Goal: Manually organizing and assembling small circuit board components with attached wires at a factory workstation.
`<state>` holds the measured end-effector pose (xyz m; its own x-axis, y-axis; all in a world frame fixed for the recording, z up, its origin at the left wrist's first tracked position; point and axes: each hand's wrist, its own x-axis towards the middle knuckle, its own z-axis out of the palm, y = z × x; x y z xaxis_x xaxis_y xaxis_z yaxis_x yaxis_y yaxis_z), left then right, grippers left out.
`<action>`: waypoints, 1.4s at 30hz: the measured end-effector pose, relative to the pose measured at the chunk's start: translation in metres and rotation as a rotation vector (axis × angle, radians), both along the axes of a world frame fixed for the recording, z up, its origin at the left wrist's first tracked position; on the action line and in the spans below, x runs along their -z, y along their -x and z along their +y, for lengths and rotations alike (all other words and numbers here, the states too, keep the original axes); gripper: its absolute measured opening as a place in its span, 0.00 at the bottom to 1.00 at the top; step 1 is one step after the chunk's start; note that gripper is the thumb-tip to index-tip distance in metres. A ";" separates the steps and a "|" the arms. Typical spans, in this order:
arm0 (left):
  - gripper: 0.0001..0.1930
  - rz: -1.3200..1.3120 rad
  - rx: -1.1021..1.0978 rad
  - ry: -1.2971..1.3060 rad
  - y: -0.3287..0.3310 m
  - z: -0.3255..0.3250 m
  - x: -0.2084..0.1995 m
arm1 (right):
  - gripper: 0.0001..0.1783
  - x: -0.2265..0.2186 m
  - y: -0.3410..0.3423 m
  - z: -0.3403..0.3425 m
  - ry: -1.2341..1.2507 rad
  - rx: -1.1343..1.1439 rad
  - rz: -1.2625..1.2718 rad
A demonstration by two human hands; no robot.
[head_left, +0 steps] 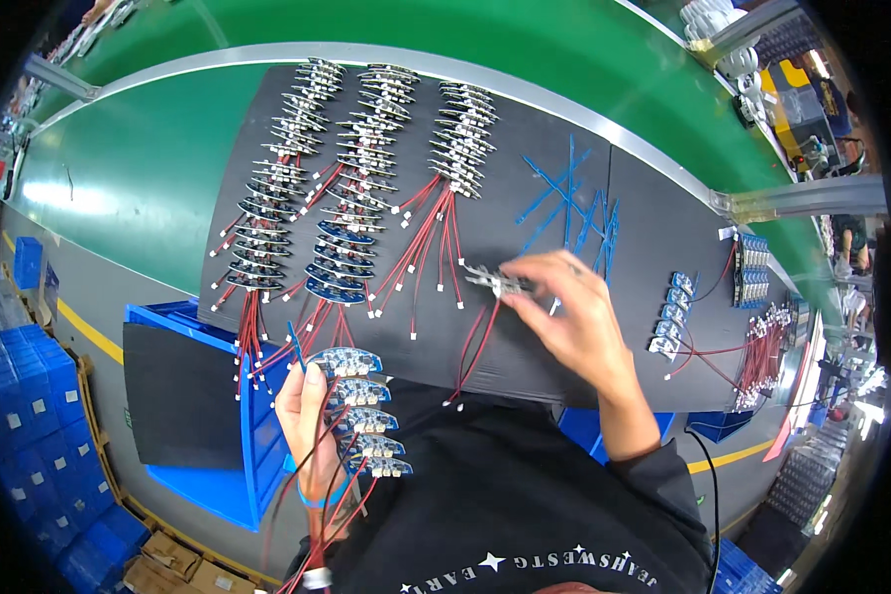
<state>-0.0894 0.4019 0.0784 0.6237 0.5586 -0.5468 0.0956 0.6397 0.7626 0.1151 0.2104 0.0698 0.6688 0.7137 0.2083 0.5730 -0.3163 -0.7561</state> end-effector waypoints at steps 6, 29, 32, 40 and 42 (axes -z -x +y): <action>0.15 -0.021 -0.072 -0.014 0.005 0.000 -0.005 | 0.09 0.014 -0.038 0.055 -0.159 0.016 0.085; 0.13 -0.110 0.322 0.148 -0.020 -0.016 0.030 | 0.09 0.055 -0.040 0.061 -0.024 0.082 -0.454; 0.13 -0.131 0.353 0.125 -0.024 -0.017 0.029 | 0.11 0.045 -0.036 0.057 -0.088 0.116 -0.453; 0.13 -0.140 0.531 -0.151 -0.039 -0.026 0.040 | 0.13 -0.001 0.003 0.010 -0.087 -0.327 0.698; 0.14 -0.118 0.655 -0.252 -0.033 -0.019 0.050 | 0.12 0.008 0.002 0.006 -0.221 -0.279 0.832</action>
